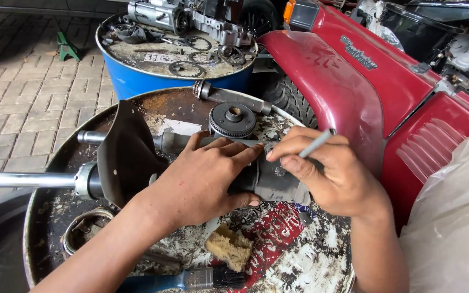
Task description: Scraping, marking, and cleaning a metal automotive strut assembly on a barrel-top workbench
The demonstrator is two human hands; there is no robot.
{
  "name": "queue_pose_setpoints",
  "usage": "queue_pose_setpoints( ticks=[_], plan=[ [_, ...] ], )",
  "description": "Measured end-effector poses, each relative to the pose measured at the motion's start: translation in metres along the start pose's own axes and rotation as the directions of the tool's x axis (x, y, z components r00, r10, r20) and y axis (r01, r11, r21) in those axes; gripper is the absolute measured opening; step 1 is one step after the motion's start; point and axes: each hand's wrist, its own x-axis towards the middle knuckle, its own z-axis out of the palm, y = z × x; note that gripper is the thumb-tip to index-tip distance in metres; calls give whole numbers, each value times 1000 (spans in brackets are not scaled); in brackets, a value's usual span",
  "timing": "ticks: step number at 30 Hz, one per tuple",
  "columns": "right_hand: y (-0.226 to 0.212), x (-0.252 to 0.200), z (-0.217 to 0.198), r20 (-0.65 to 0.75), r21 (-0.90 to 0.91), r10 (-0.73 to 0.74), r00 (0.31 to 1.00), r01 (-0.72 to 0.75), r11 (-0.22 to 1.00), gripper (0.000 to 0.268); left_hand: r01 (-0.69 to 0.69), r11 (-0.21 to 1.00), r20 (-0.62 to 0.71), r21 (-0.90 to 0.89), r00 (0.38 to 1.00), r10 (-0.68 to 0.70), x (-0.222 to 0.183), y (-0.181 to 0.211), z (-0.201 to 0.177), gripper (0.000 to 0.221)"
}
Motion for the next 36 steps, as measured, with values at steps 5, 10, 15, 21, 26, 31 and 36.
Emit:
queue_pose_setpoints(
  ticks=[5, 10, 15, 21, 26, 31, 36],
  plan=[
    [-3, 4, 3, -99, -116, -119, 988, 107, 987, 26, 4, 1000, -6, 23, 1000, -4, 0, -1, 0, 87],
    [-7, 2, -2, -42, -130, -34, 999, 28, 991, 20, 14, 1000, 23, 12, 1000, -14, 0, 2, -2, 77],
    [2, 1, -3, -95, -115, -65, 993, 54, 992, 21, 10, 999, 17, 31, 1000, -11, 0, 1, -2, 63],
    [20, -8, 1, -310, -230, -163, 937, 93, 969, 17, 9, 1000, 46, 19, 999, -10, -1, 3, -1, 62],
    [13, 2, 1, -208, -186, -28, 978, -12, 982, 25, 12, 1000, 83, 3, 996, -12, 0, 2, -5, 67],
    [24, -4, 2, -380, -77, -56, 923, 28, 997, 27, 16, 1000, 100, -2, 995, -16, 0, 2, -3, 61],
    [15, 3, 2, -357, -295, -23, 934, -90, 951, 25, 9, 1000, 97, 18, 995, -11, 0, 2, -1, 60]
  ],
)
